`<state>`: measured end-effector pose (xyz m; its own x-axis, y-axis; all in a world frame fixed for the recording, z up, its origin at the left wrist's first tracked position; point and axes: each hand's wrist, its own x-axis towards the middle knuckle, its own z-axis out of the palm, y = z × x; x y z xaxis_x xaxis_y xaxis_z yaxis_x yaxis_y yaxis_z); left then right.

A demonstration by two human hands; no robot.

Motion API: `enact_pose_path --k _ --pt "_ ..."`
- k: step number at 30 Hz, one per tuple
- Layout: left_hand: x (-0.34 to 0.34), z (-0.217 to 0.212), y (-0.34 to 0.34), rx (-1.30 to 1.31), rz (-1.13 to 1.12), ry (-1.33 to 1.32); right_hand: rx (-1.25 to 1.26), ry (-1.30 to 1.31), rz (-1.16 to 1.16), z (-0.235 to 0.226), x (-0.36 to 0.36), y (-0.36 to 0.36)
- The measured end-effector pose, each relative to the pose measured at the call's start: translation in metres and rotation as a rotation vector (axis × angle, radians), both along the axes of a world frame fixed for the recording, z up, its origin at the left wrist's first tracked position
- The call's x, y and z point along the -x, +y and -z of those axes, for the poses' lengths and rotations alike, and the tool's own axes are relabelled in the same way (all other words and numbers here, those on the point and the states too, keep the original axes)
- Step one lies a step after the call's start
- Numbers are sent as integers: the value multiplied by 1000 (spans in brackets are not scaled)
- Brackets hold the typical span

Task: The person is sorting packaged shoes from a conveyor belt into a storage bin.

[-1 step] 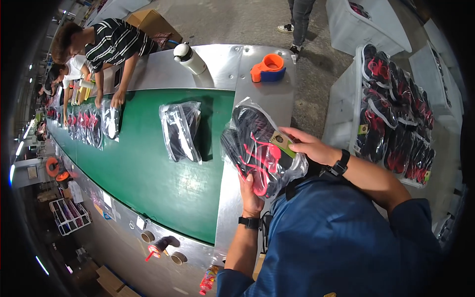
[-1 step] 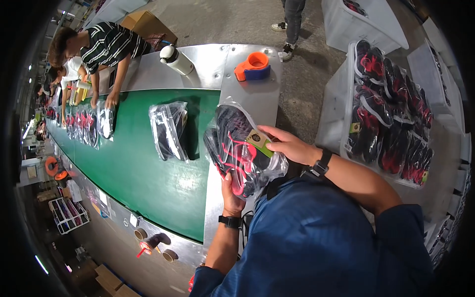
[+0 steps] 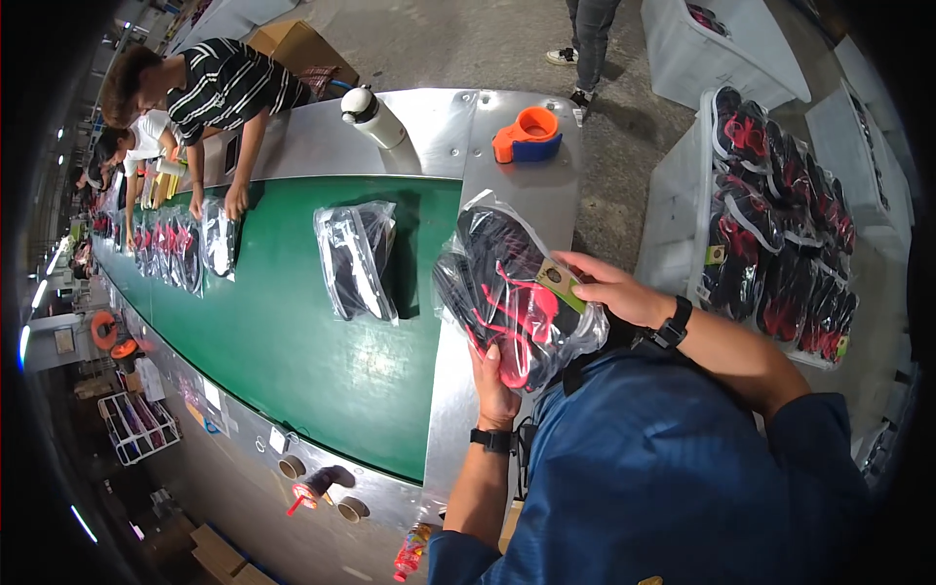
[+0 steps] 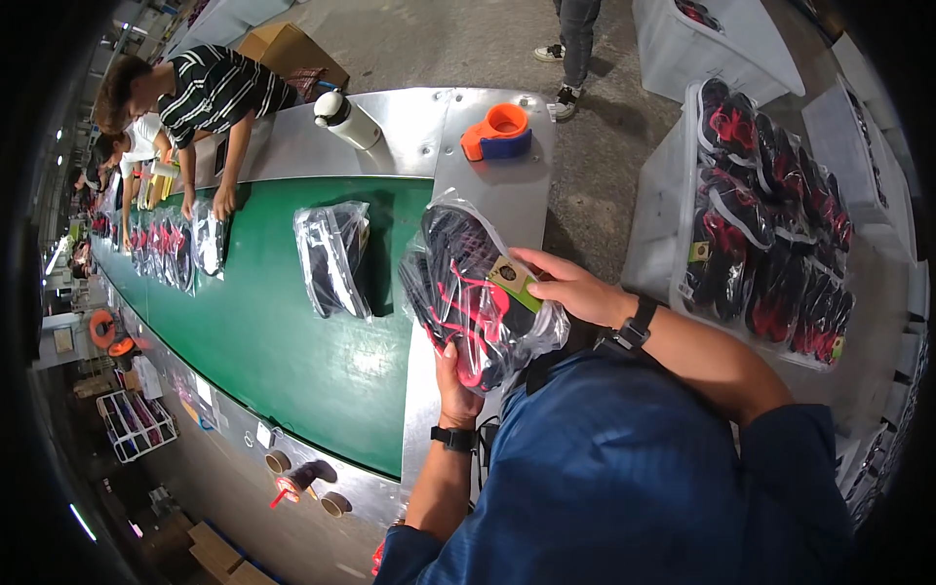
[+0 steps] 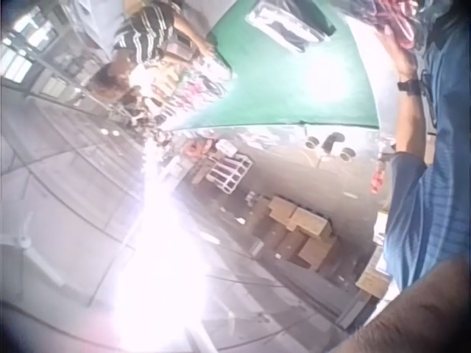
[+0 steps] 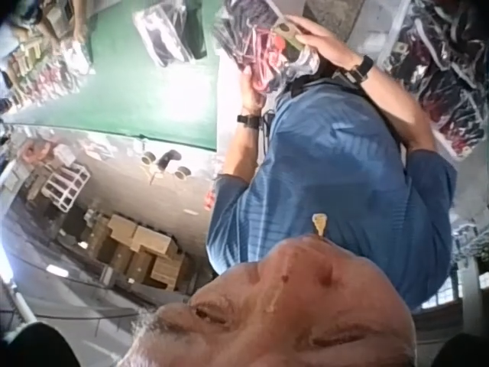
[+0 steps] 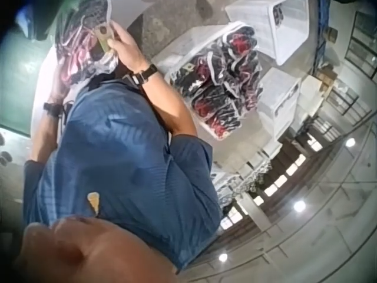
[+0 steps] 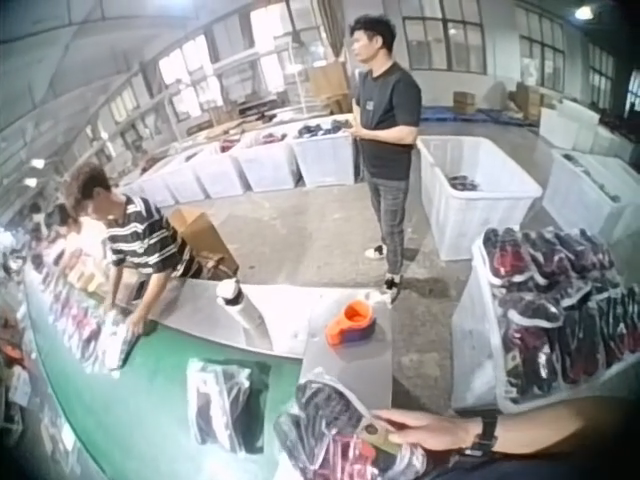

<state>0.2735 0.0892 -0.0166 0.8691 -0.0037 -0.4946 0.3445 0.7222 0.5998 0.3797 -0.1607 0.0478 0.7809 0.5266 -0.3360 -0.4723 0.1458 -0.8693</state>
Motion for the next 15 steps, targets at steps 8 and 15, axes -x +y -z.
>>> enact_pose_path --k 8,15 --pt "-2 -37 -11 -281 3 -168 15 -50 14 -16 12 -20" --pt "4 -31 -5 -547 2 -232 -41 -120 -23 -28 10 -22"
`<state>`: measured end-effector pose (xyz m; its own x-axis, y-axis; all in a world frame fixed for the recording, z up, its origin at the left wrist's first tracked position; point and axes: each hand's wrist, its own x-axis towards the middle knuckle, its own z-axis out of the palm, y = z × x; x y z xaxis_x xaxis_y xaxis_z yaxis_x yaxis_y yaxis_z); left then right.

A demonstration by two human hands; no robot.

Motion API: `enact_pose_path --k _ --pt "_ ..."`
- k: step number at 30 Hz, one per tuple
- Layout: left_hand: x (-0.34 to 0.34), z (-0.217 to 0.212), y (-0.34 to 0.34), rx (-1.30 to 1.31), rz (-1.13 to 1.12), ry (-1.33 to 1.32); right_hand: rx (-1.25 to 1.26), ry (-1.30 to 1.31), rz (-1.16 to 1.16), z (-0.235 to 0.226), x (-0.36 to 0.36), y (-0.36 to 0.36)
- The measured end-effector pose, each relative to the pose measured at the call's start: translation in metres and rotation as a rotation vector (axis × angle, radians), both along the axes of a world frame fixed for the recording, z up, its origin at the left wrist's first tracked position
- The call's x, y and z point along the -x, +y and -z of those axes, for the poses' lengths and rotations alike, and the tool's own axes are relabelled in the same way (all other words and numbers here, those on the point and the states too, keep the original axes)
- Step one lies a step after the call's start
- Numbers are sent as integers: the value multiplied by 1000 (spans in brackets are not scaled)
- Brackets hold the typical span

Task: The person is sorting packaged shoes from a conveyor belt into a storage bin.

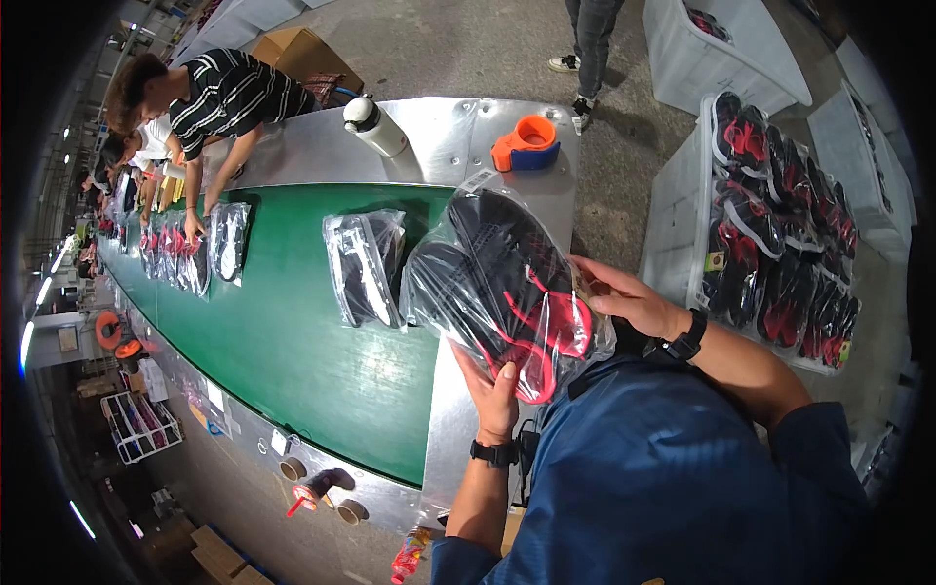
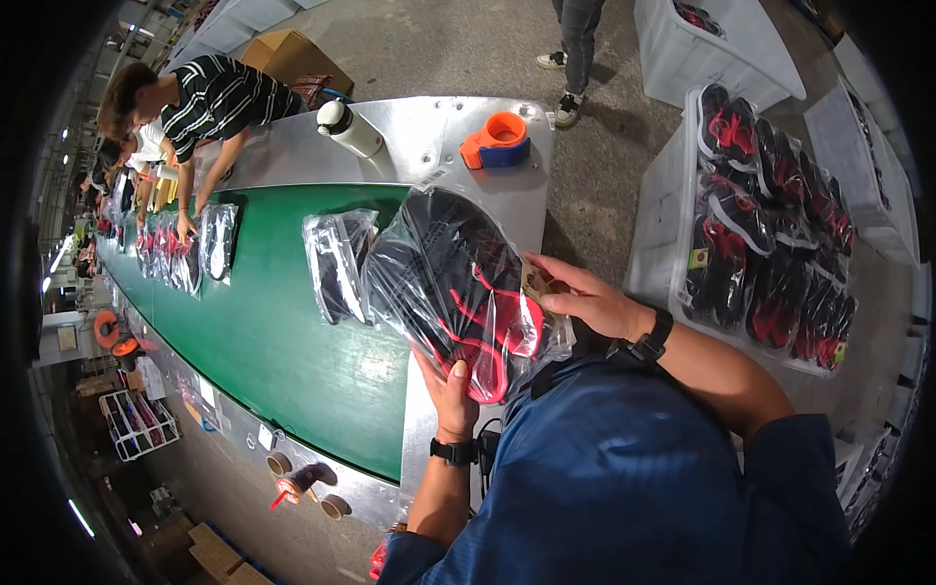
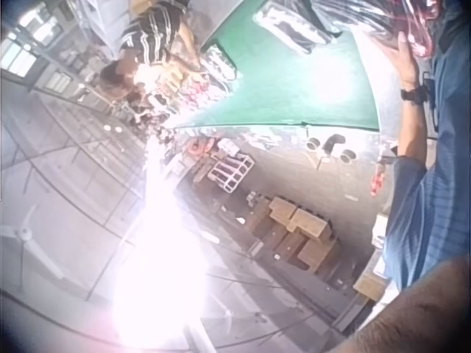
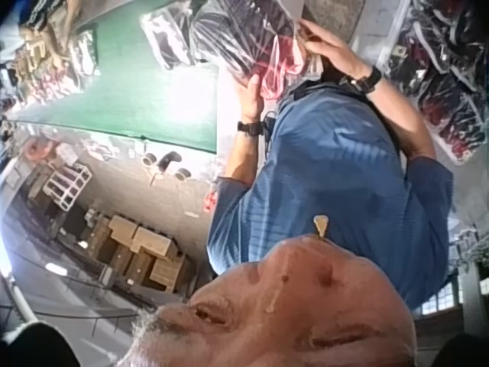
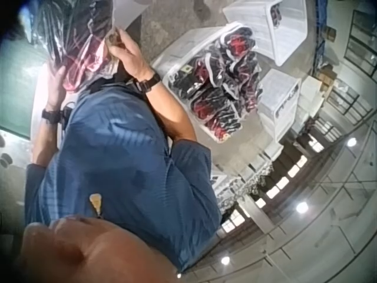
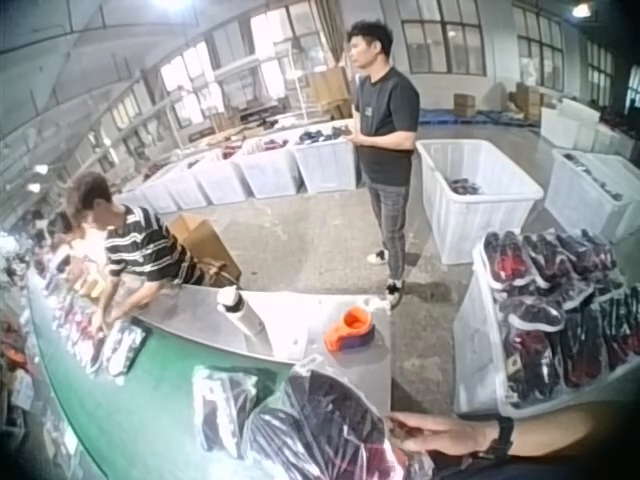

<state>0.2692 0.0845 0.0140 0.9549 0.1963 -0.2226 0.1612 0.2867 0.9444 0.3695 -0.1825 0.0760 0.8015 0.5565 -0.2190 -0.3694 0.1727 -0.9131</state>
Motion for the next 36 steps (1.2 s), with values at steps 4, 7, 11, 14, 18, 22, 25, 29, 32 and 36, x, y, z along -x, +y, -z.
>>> enact_pose_path --k 4,7,11,14,18,22,25,29,32,36 --pt "3 1 2 -71 10 -47 53 -53 -32 -1 -2 -3" --pt "2 -10 2 -65 -7 -64 110 -25 -57 -13 -5 1" --pt "-2 -24 2 -85 -19 -103 117 -43 -65 -13 -8 4" --pt "-4 -44 0 -160 -38 -100 121 -149 -49 -7 -9 6" --pt "-3 -60 0 -122 -77 -73 96 -184 -75 -10 -12 11" --pt "5 -57 10 -73 -82 -99 94 -207 -109 -13 -12 19" --pt "11 -57 18 -98 -89 -106 32 -159 -131 -18 -14 28" --pt "14 -67 19 -111 -155 -97 -56 -109 -167 -22 -20 41" --pt "18 -66 28 -106 -194 -118 -94 -108 -193 -27 -28 57" --pt "23 -70 36 -180 -275 -125 -99 -96 -274 -44 -46 92"
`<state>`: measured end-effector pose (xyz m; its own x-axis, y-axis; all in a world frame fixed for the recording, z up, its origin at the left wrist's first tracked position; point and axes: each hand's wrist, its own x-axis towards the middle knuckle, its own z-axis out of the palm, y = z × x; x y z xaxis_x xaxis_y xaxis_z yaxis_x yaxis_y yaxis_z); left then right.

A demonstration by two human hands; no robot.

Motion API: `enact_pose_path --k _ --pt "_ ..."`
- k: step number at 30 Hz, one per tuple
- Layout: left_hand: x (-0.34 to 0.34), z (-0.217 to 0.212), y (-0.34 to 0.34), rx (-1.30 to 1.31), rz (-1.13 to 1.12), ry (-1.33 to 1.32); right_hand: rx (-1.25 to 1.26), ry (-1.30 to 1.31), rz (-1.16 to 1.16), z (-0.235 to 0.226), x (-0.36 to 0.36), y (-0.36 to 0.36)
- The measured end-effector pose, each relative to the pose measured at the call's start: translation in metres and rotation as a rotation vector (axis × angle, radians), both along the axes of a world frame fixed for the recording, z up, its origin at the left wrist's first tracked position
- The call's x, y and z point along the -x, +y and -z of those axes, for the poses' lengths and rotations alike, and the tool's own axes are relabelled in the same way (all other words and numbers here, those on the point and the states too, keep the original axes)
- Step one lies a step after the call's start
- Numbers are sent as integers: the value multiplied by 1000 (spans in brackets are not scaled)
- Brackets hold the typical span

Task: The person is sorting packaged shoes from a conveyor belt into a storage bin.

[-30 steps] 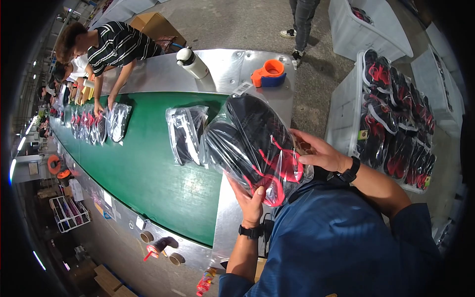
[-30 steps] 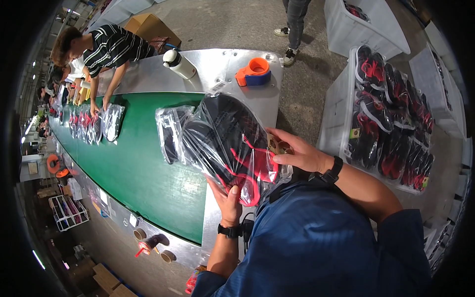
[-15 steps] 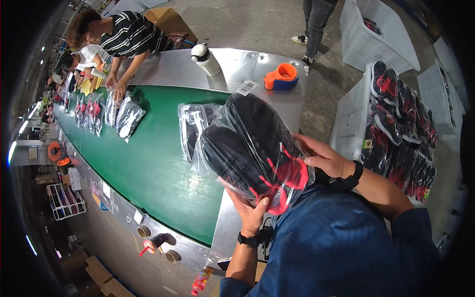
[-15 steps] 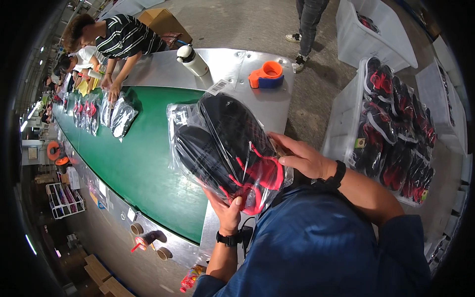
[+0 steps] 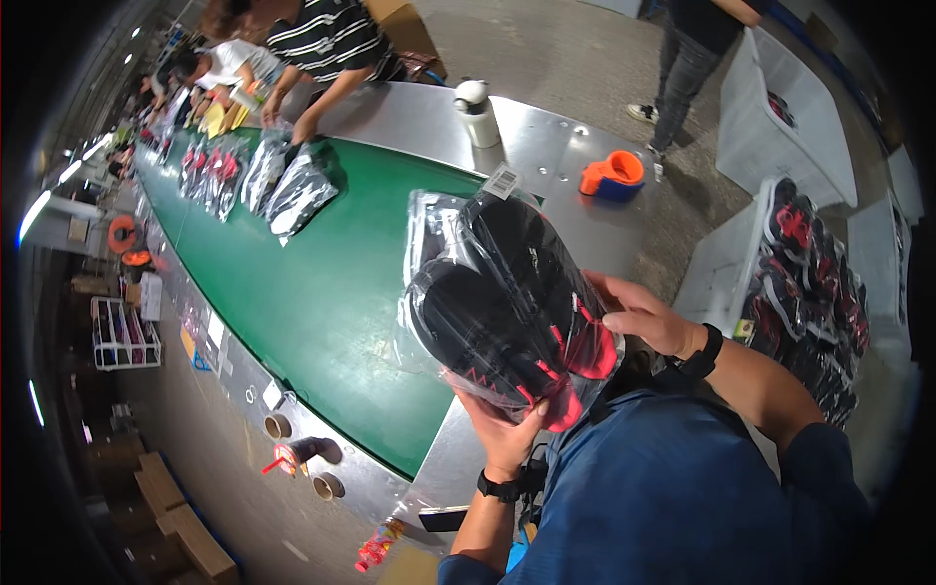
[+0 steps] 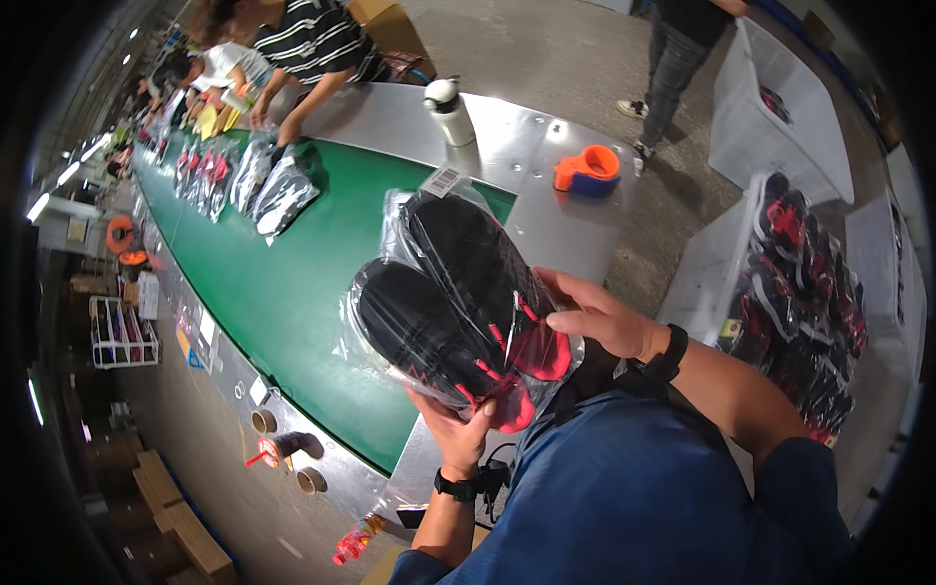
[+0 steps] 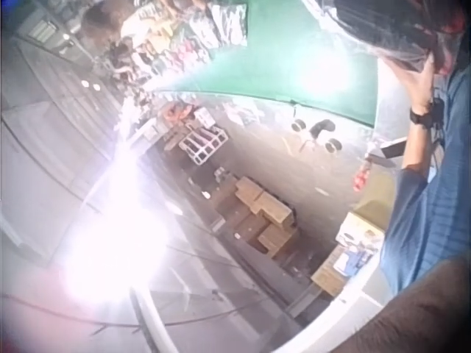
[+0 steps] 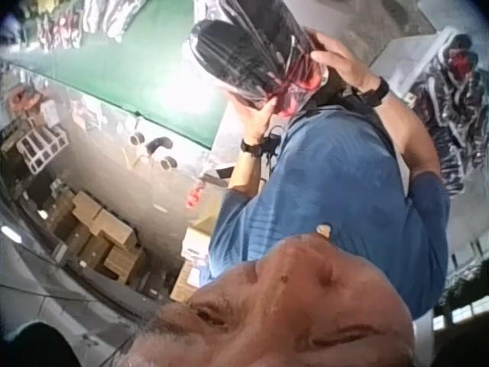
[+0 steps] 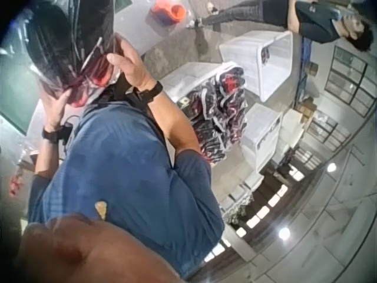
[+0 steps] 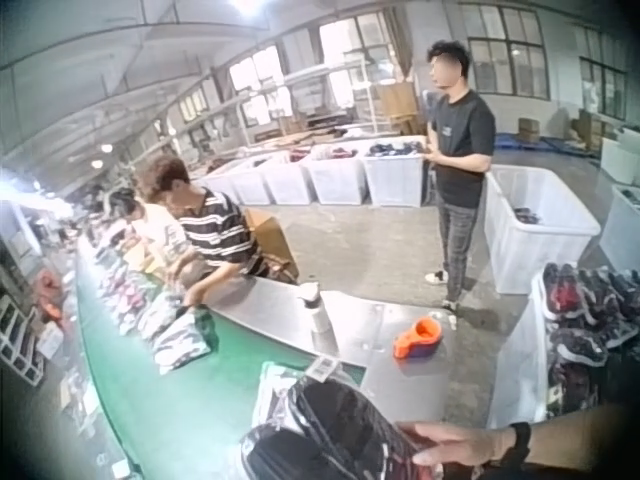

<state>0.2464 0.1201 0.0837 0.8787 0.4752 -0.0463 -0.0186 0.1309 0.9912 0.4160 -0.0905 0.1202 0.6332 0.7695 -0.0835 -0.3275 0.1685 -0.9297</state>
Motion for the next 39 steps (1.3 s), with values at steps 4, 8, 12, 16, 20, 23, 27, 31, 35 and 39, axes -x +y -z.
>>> enact_pose_path --k 4,8,12,16,20,23,27,31,35,39 --pt "10 0 16 2 -81 45 44 123 -40 -11 -11 51" --pt "20 6 28 -52 -176 94 183 43 -74 19 -15 93" --pt "16 7 47 22 -255 103 199 235 -102 41 -22 137" --pt "18 8 69 25 -317 108 226 149 -187 64 -24 174" --pt "3 27 85 18 -365 133 489 -260 -101 87 -29 196" --pt "-8 33 90 78 -394 101 554 -378 -130 90 -38 206" --pt "-16 42 93 144 -375 103 676 -489 -63 89 -45 213" --pt "-10 60 94 251 -395 73 806 -508 1 104 -28 219" --pt "-9 74 89 359 -381 40 868 -473 -3 107 -30 204" --pt "-11 82 87 363 -360 47 867 -488 -2 102 -34 199"
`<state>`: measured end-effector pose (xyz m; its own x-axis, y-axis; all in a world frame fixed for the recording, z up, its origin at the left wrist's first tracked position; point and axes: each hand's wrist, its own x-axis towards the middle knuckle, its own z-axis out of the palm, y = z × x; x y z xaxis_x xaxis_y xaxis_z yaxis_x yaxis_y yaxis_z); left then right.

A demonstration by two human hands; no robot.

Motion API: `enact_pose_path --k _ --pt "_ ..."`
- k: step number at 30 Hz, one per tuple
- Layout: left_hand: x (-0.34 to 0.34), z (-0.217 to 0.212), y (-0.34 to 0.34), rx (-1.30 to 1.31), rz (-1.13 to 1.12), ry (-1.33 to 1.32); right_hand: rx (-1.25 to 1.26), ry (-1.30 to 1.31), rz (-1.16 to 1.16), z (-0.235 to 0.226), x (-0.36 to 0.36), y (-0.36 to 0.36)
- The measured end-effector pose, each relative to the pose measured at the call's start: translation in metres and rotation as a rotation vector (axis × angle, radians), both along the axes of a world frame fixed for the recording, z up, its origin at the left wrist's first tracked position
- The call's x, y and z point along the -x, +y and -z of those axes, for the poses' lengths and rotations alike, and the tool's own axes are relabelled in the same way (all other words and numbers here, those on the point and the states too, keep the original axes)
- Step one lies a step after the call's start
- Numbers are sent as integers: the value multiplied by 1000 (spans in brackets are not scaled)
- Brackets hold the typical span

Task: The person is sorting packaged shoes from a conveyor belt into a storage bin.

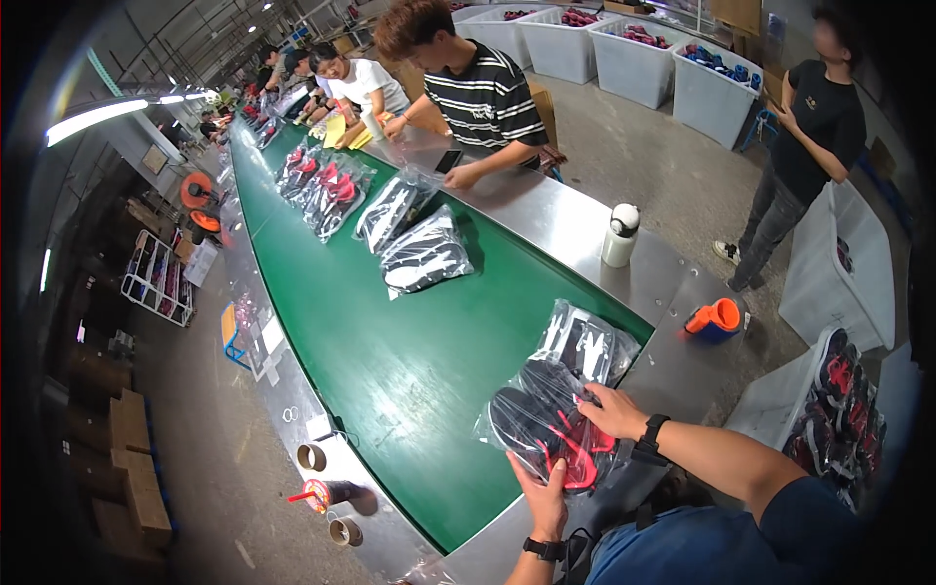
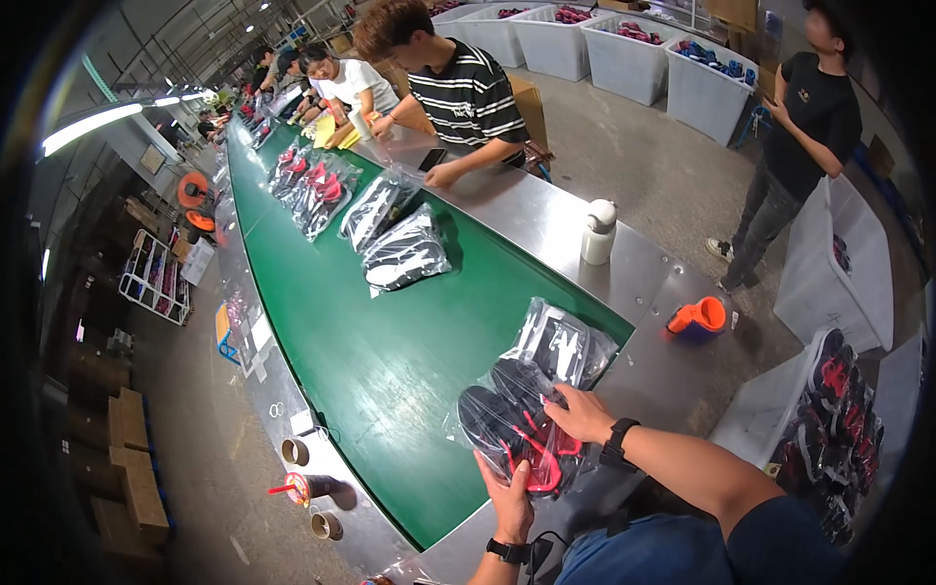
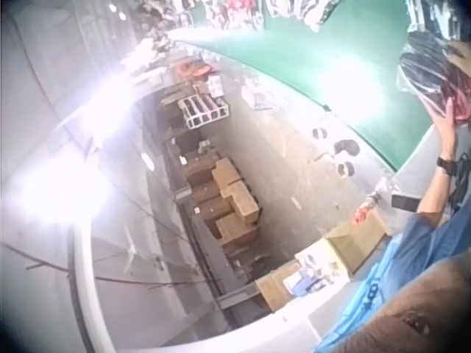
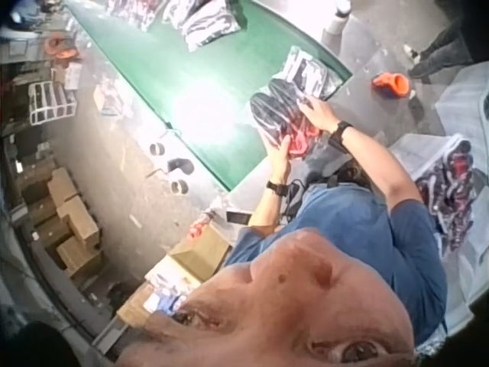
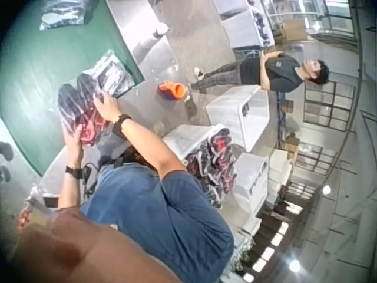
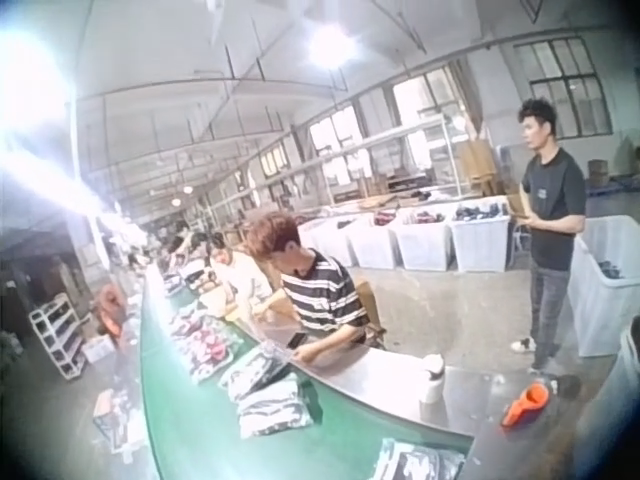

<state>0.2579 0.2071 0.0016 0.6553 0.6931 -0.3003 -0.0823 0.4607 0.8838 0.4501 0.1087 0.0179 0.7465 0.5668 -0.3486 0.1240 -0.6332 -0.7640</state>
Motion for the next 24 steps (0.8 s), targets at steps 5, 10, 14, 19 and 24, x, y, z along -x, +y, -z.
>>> enact_pose_path --k 5,10,14,19,24 --pt "-2 1 1 -27 6 19 7 -12 19 -6 0 -1" --pt "1 3 0 40 25 -48 38 -23 37 -14 2 -3" --pt "6 -14 -9 90 46 -95 49 -69 49 -18 9 -14" --pt "8 -19 -19 106 28 -143 112 -42 39 -40 11 -22" --pt "11 -23 -27 88 33 -139 90 -26 53 -47 16 -33"
